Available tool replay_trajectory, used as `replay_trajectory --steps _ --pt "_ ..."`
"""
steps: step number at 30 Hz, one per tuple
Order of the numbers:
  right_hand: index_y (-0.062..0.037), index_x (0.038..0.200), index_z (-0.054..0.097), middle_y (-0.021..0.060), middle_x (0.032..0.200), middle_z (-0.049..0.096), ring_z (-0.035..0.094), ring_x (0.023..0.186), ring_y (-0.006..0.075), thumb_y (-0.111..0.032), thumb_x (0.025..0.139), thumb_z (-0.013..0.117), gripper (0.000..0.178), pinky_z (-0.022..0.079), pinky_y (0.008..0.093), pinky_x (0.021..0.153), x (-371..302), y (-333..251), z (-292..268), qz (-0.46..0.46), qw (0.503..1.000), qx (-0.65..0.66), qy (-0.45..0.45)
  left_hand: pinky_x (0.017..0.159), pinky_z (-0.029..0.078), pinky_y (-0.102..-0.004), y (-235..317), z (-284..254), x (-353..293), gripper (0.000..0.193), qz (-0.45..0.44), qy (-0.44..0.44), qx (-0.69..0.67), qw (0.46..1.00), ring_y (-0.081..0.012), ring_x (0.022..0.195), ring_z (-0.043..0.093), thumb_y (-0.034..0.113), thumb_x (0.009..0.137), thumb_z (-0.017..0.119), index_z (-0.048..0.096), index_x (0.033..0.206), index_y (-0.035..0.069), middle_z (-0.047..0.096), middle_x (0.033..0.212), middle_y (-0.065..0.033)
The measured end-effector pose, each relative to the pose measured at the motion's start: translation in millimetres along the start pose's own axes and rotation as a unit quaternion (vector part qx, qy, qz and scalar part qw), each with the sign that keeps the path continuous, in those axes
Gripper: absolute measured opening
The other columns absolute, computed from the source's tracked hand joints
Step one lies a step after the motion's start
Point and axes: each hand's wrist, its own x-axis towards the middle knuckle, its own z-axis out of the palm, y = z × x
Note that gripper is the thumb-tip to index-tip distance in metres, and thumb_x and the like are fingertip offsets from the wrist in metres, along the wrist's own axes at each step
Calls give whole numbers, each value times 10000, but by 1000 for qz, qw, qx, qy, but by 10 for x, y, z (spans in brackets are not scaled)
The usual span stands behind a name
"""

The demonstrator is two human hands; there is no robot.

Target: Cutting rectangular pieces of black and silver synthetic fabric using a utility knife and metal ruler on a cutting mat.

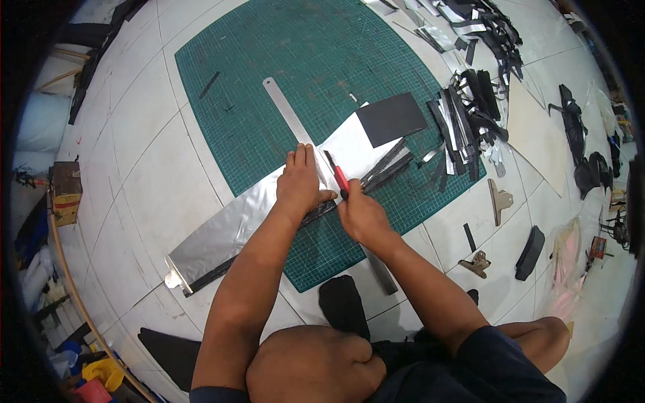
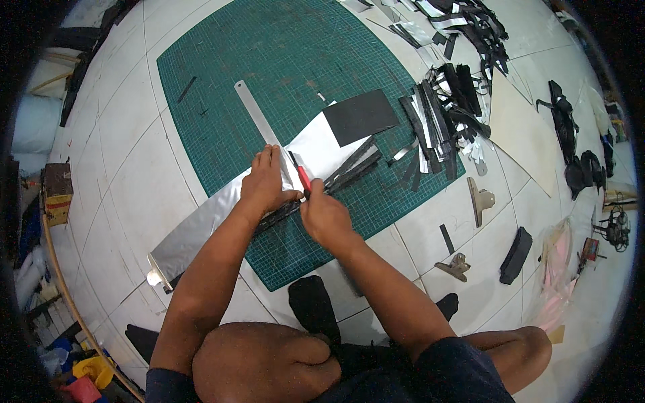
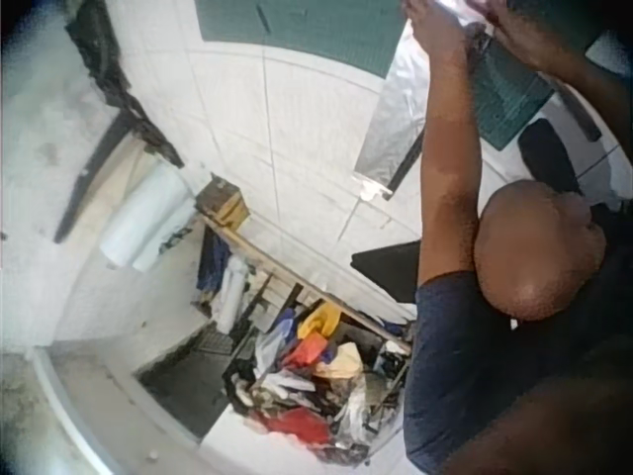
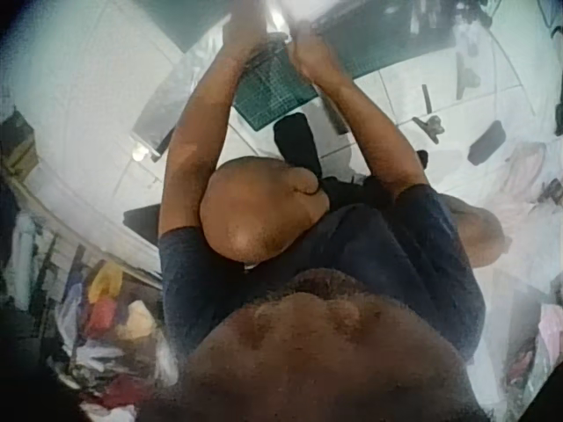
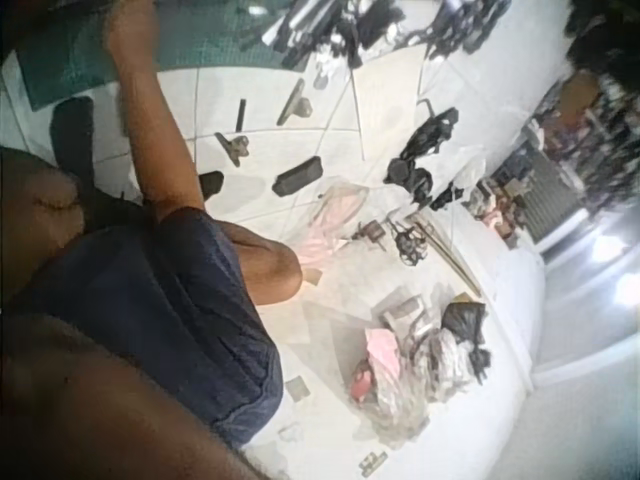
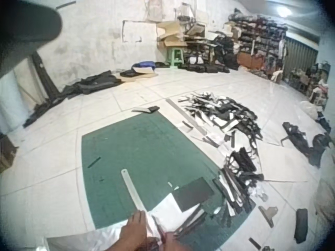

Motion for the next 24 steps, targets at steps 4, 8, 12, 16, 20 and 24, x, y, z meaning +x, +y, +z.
replay_trajectory --steps 4,8,12,16,20,24 --pt "-12 1076 384 253 889 679 687 854 417 -171 963 518 236 547 502 773 94 -140 -15 -19 993 -97 -61 1122 414 -411 35 -29 12 1174 5 3 7 1000 -389 1415 340 376 622 912 248 1497 -38 321 1537 -204" --pt "-11 1081 393 249 909 679 692 881 403 -168 955 547 253 550 494 787 185 -165 3 -10 991 -116 -61 1117 421 -411 23 -7 13 1155 0 8 12 1000 -388 1404 354 342 620 910 256 1492 -39 327 1530 -201" --pt "-4 1081 414 250 926 680 691 893 405 -160 945 568 258 553 488 797 229 -174 18 -11 991 -114 -65 1096 444 -435 18 -1 1 1144 0 4 0 1000 -389 1419 331 321 643 893 227 1511 -15 294 1550 -201" --pt "-4 1079 427 249 937 683 693 902 408 -157 942 572 252 555 481 805 233 -211 14 -30 992 -116 -50 1093 449 -430 -11 57 2 1109 -1 25 4 1000 -391 1399 359 295 640 891 257 1495 -19 328 1526 -192" --pt "1 1086 434 254 956 687 693 917 413 -136 946 534 220 552 478 810 352 -236 -69 -9 988 -130 -83 1086 456 -433 42 8 1 1103 0 9 8 1000 -388 1401 359 295 648 886 252 1494 -21 326 1526 -188" --pt "-4 1097 436 261 968 688 691 927 413 -136 959 480 196 543 491 815 237 -171 -136 14 982 -142 -120 1081 462 -424 19 -21 22 1136 5 5 16 1000 -394 1402 354 343 639 899 248 1491 -31 312 1531 -193"
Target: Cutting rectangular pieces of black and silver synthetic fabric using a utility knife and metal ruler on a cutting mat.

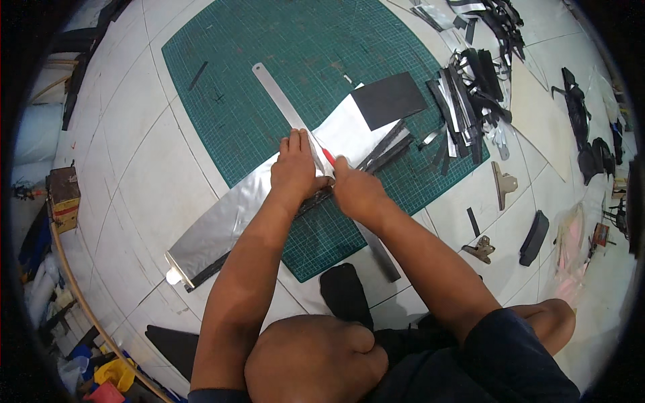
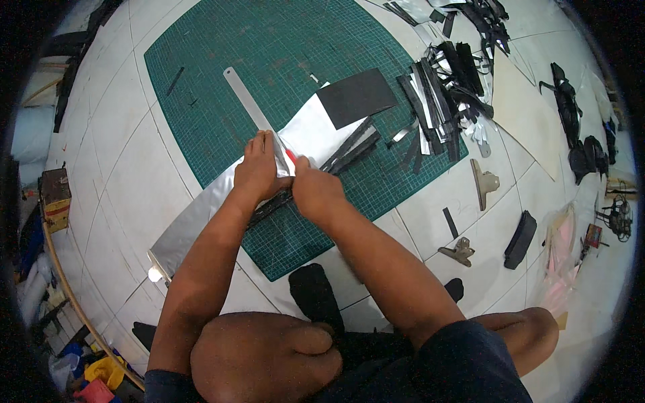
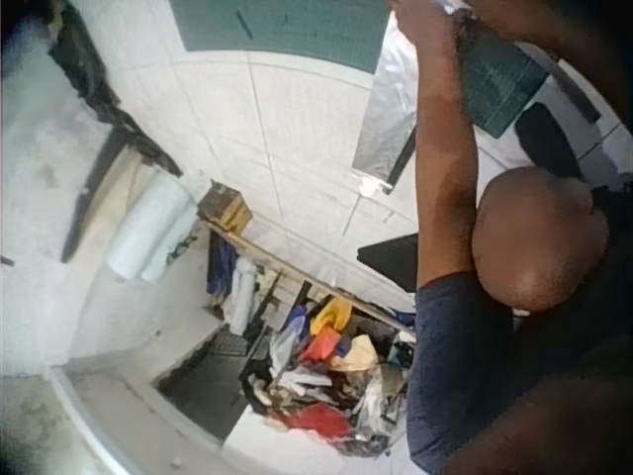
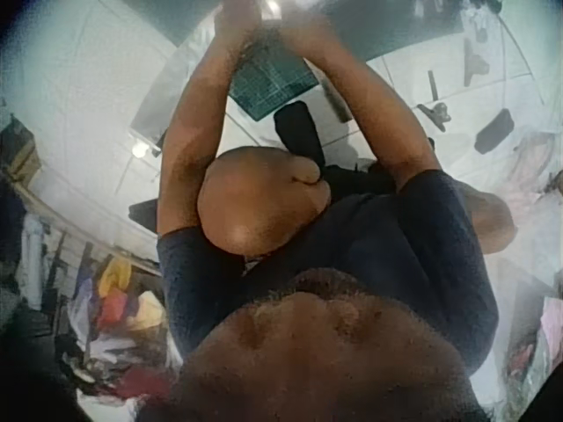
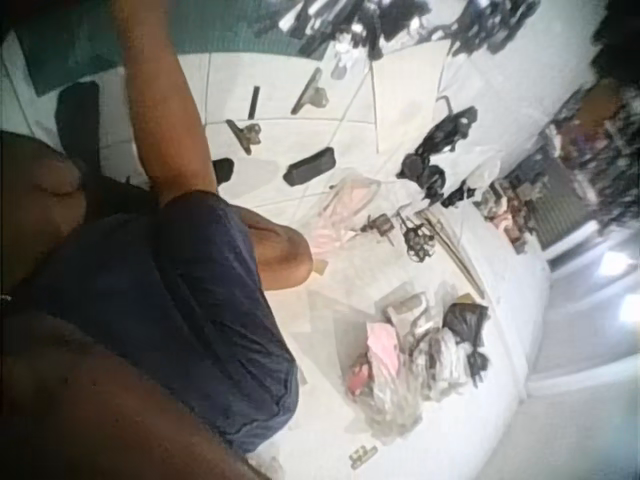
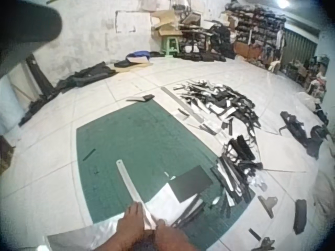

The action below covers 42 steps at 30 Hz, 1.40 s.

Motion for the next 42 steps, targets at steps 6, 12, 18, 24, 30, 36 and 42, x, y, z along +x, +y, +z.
replay_trajectory --steps 6,12,18,24,30,36,42 --pt "-19 1084 404 272 924 680 680 874 439 -110 946 436 168 533 518 782 -779 432 269 26 998 -1 -55 1076 467 -423 34 -35 -16 1194 -2 2 -1 1000 -397 1414 335 421 609 915 248 1483 -44 309 1529 -199" --pt "-16 1099 405 252 887 681 690 842 420 -136 949 478 206 536 520 754 -1055 693 381 19 999 -29 -36 1099 444 -428 61 -55 -13 1216 -8 -9 -6 1000 -392 1426 316 441 613 909 227 1498 -38 286 1548 -205" --pt "-14 1081 412 249 818 668 679 790 440 -147 930 520 229 530 523 732 -1022 424 89 -5 999 38 -3 1091 446 -446 -15 -24 -24 1253 -10 -15 7 1000 -369 1450 287 508 618 892 206 1520 -28 271 1569 -205" --pt "-8 1095 404 273 861 642 649 811 464 -144 907 614 313 508 532 724 -352 428 321 -26 975 153 160 1118 418 -425 56 -31 -21 1215 -6 -17 -16 1000 -395 1431 315 449 614 908 229 1498 -34 294 1547 -215" --pt "0 1120 419 238 961 624 644 896 424 -85 868 676 370 511 490 780 -96 385 292 -20 961 207 183 1116 421 -425 27 -45 -32 1209 -8 -8 -10 1000 -385 1431 319 443 613 910 239 1498 -34 312 1541 -205" --pt "6 1120 425 249 981 617 642 909 419 -86 877 675 361 507 485 782 -10 357 183 -2 959 213 186 1114 423 -427 36 -46 -44 1213 -11 -15 -12 1000 -386 1431 320 448 616 906 233 1501 -38 305 1548 -202" --pt "1 1134 406 291 953 651 665 896 436 -191 952 561 307 519 496 784 -214 219 141 18 981 165 98 1090 449 -426 11 -6 -30 1208 2 1 -3 1000 -383 1421 337 437 614 909 237 1499 -37 304 1549 -195"
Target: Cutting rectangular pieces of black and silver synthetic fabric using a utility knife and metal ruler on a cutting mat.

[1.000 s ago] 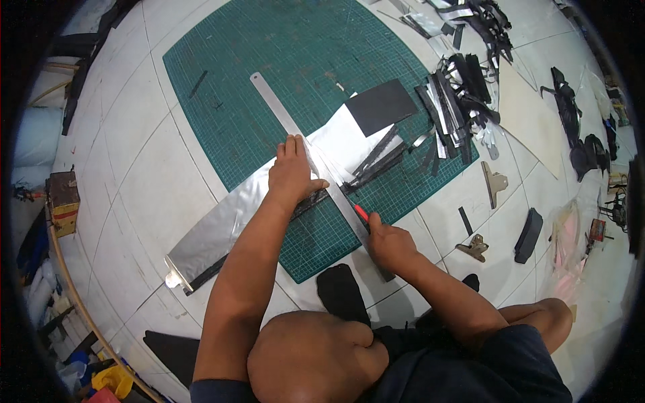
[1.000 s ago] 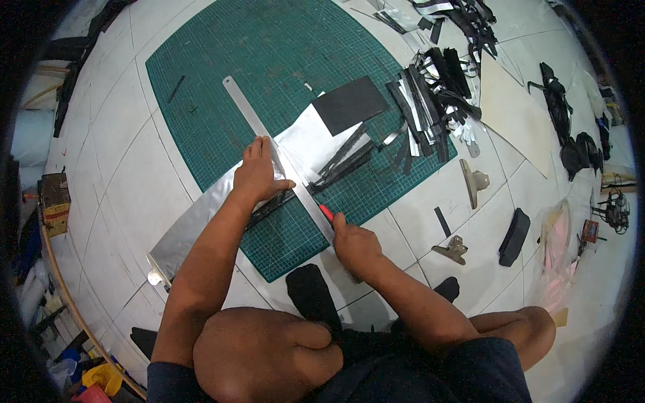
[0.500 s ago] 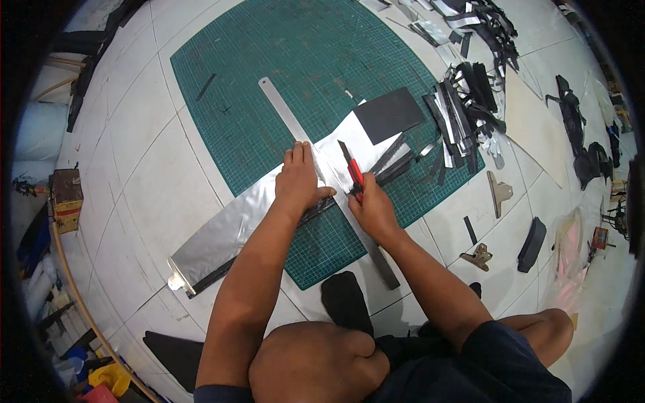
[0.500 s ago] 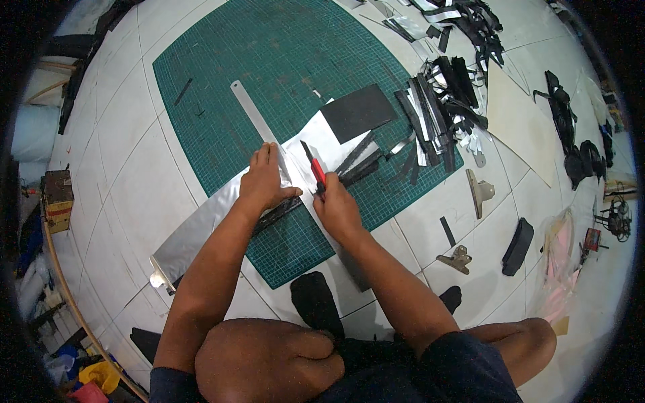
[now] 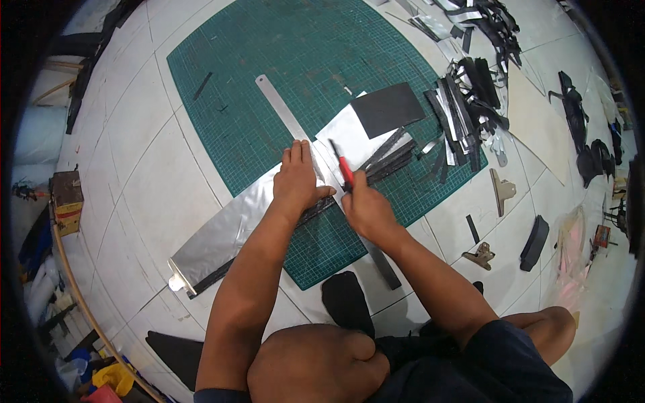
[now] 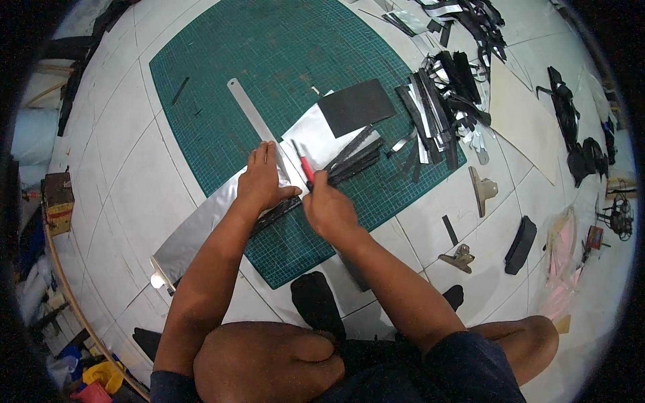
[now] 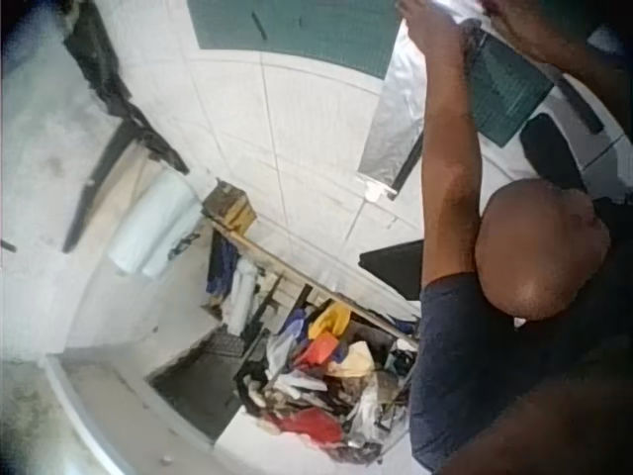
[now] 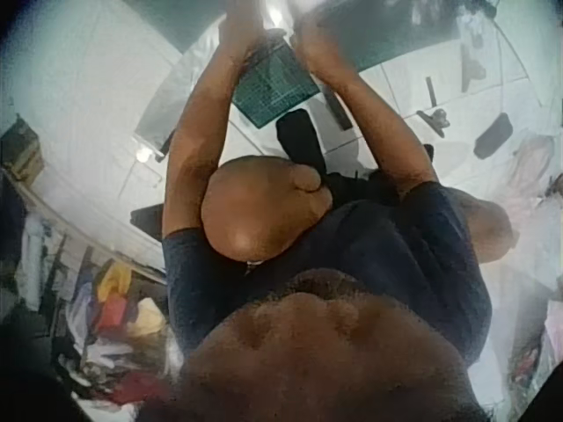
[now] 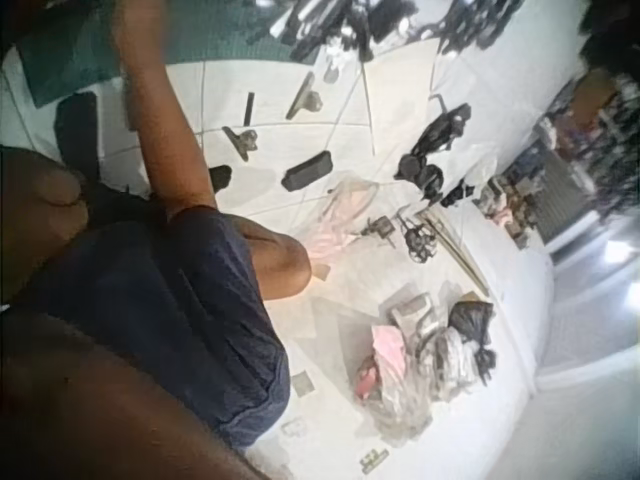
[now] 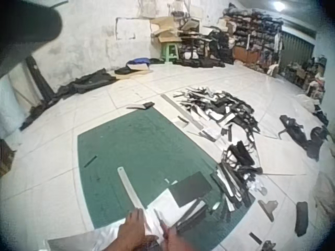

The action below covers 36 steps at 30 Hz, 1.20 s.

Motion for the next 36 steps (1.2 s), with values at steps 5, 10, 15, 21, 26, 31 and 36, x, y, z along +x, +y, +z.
replay_trajectory --steps 5,10,15,21,26,31,36 --pt "-15 1087 415 249 901 690 699 875 408 -193 970 536 246 551 482 778 147 -177 82 -46 991 -117 -40 1079 461 -423 19 -9 29 1171 -10 -14 2 1000 -379 1423 325 384 628 903 241 1501 -28 303 1544 -192" --pt "-9 1070 425 243 916 693 703 889 394 -174 971 531 219 560 467 769 215 -226 97 -67 989 -127 -42 1065 477 -421 -21 40 27 1131 -5 1 13 1000 -381 1419 330 327 638 892 245 1498 -24 309 1539 -190" --pt "11 1059 440 242 927 687 702 889 388 -136 946 550 216 567 460 772 235 -213 135 -71 987 -137 -31 1043 499 -420 -39 75 23 1106 11 27 -2 1000 -382 1399 354 278 627 889 260 1487 -22 339 1512 -185" --pt "9 1034 468 246 915 686 708 880 380 -122 933 555 187 569 453 778 223 -228 140 -83 985 -151 -23 1043 501 -415 -48 106 19 1070 14 39 -7 999 -383 1383 376 224 638 868 260 1482 -25 354 1495 -195" --pt "16 1069 476 254 946 688 703 903 393 -109 933 545 197 560 467 809 304 -334 50 -48 988 -136 -57 1040 502 -420 -41 94 34 1071 15 34 5 999 -391 1382 376 230 639 872 266 1484 -29 351 1496 -199" --pt "4 1091 466 268 988 689 691 953 406 -121 957 487 184 548 470 837 227 -244 -84 -24 985 -131 -113 1038 500 -439 11 1 36 1155 8 0 -1 1000 -390 1405 349 359 630 906 247 1489 -44 318 1526 -204" --pt "-10 1093 434 257 956 688 691 913 410 -132 968 453 175 539 488 823 -458 155 -136 -7 981 -136 -138 1066 469 -448 60 -47 32 1215 -14 -24 11 1000 -375 1432 312 449 620 903 225 1512 -22 288 1556 -199"
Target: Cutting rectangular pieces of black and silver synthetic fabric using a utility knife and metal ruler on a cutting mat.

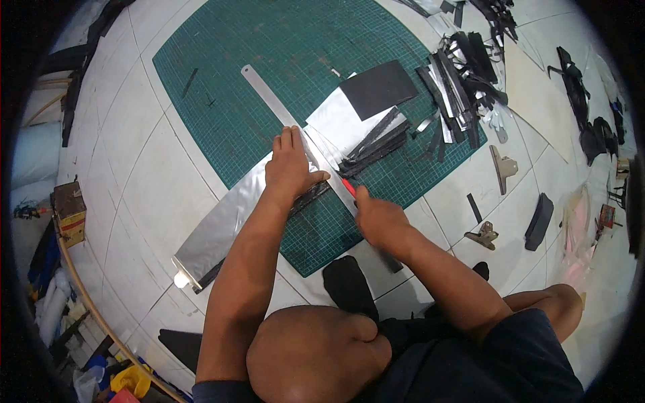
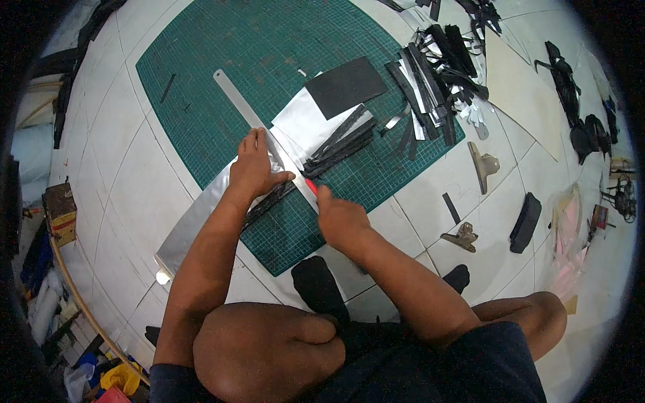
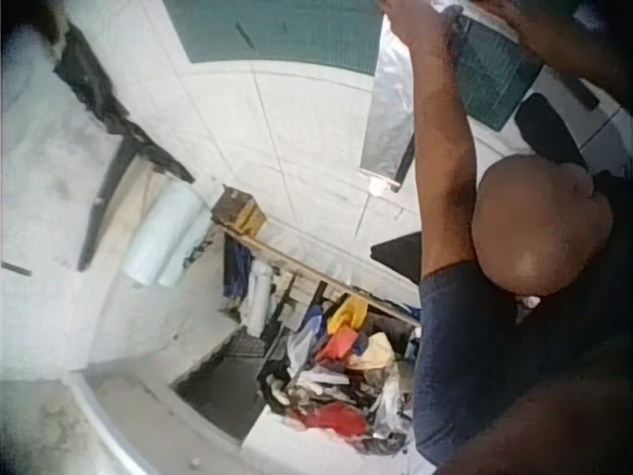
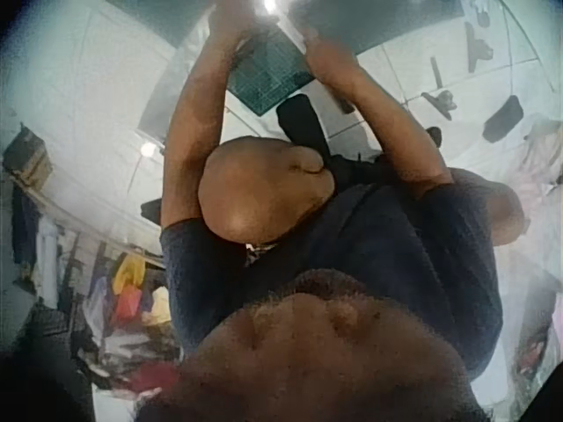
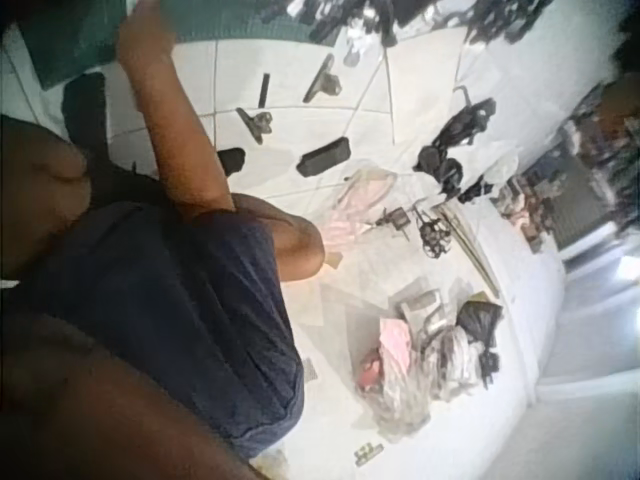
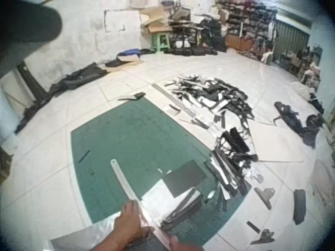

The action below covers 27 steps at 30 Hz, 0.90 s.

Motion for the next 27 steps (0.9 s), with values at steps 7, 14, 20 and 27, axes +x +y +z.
replay_trajectory --steps 7,14,20,27 --pt "-16 1075 410 240 899 681 688 834 405 -156 965 469 187 540 489 776 -373 345 197 -11 999 -45 23 1068 470 -442 15 11 4 1222 7 -6 -3 1000 -361 1439 294 465 622 899 214 1509 -22 276 1556 -192" --pt "-6 1066 408 252 886 673 675 818 430 -187 942 519 246 530 520 760 -255 127 -147 -11 999 8 31 1098 442 -427 -44 13 -36 1225 3 10 -2 1000 -366 1436 299 461 620 902 216 1512 -24 288 1551 -193" --pt "0 1077 411 269 898 671 676 867 441 -191 944 535 263 528 527 774 357 -241 -10 -24 994 37 100 1110 424 -446 -47 44 6 1234 1 0 -8 1000 -378 1449 286 487 628 892 209 1528 -9 280 1569 -197" --pt "2 1076 428 263 946 683 683 889 429 -161 949 536 233 542 502 805 689 -395 -9 -29 993 26 114 1064 480 -431 -49 58 5 1118 9 18 -5 1000 -371 1421 327 333 658 882 239 1501 -24 302 1543 -185"
